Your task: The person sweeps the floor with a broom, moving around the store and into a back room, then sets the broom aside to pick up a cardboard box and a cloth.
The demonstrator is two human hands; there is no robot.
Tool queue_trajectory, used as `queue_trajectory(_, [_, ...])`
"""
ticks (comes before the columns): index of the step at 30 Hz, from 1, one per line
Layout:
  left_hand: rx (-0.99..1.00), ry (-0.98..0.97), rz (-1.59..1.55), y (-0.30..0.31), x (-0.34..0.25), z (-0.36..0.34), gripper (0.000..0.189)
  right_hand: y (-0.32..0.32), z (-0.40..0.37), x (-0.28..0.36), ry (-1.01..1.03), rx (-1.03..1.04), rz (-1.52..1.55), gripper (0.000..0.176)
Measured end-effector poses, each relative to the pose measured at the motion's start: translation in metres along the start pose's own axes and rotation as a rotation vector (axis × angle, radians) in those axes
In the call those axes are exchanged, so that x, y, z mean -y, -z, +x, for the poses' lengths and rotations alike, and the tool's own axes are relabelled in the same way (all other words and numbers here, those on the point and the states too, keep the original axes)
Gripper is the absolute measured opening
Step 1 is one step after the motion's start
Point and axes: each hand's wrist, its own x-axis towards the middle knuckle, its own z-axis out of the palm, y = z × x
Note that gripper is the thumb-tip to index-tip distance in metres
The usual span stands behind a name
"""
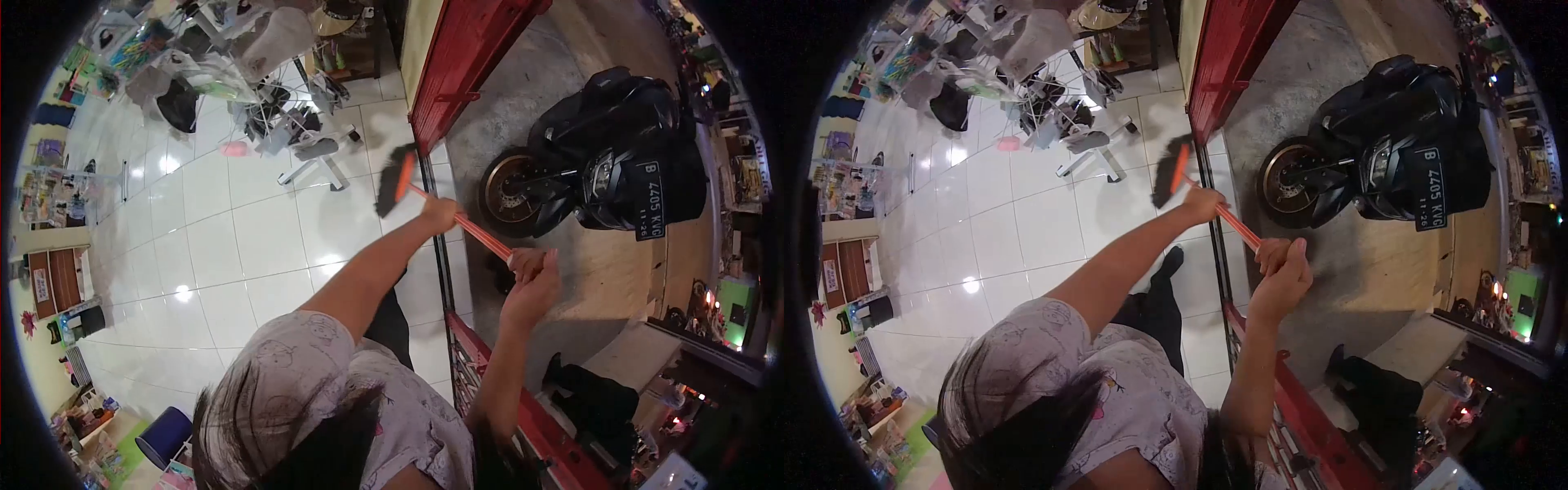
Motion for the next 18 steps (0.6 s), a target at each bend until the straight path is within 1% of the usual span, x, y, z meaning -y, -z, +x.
queue_trajectory(3, [0.029, 0.053, -0.109, -0.003, -0.039, 0.023, 0.033, -0.005, 0.004, 0.005, 0.068, 0.050, -0.142, 0.044])
queue_trajectory(6, [-0.016, 0.114, -0.229, -0.001, -0.049, 0.030, 0.037, -0.025, 0.006, 0.011, 0.071, 0.134, -0.240, 0.040])
queue_trajectory(7, [-0.010, 0.116, -0.279, -0.007, -0.043, 0.032, 0.036, -0.033, 0.006, 0.011, 0.030, 0.178, -0.192, 0.036])
queue_trajectory(10, [-0.133, 0.053, -0.282, -0.007, -0.033, 0.034, 0.036, -0.054, 0.007, 0.011, 0.137, 0.284, -0.304, 0.035])
queue_trajectory(13, [-0.157, 0.032, -0.299, 0.017, -0.040, 0.028, 0.036, -0.059, 0.010, 0.040, 0.107, 0.359, -0.428, 0.032])
queue_trajectory(14, [-0.146, 0.021, -0.263, 0.031, -0.043, 0.020, 0.032, -0.057, 0.012, 0.053, 0.105, 0.391, -0.472, 0.031])
queue_trajectory(16, [-0.122, 0.008, -0.195, 0.072, -0.066, -0.003, 0.025, -0.052, 0.016, 0.087, 0.279, 0.573, -0.362, 0.029])
queue_trajectory(18, [-0.238, -0.104, -0.123, 0.089, -0.077, -0.032, 0.022, -0.045, 0.019, 0.105, 0.591, 0.660, -0.073, 0.025])
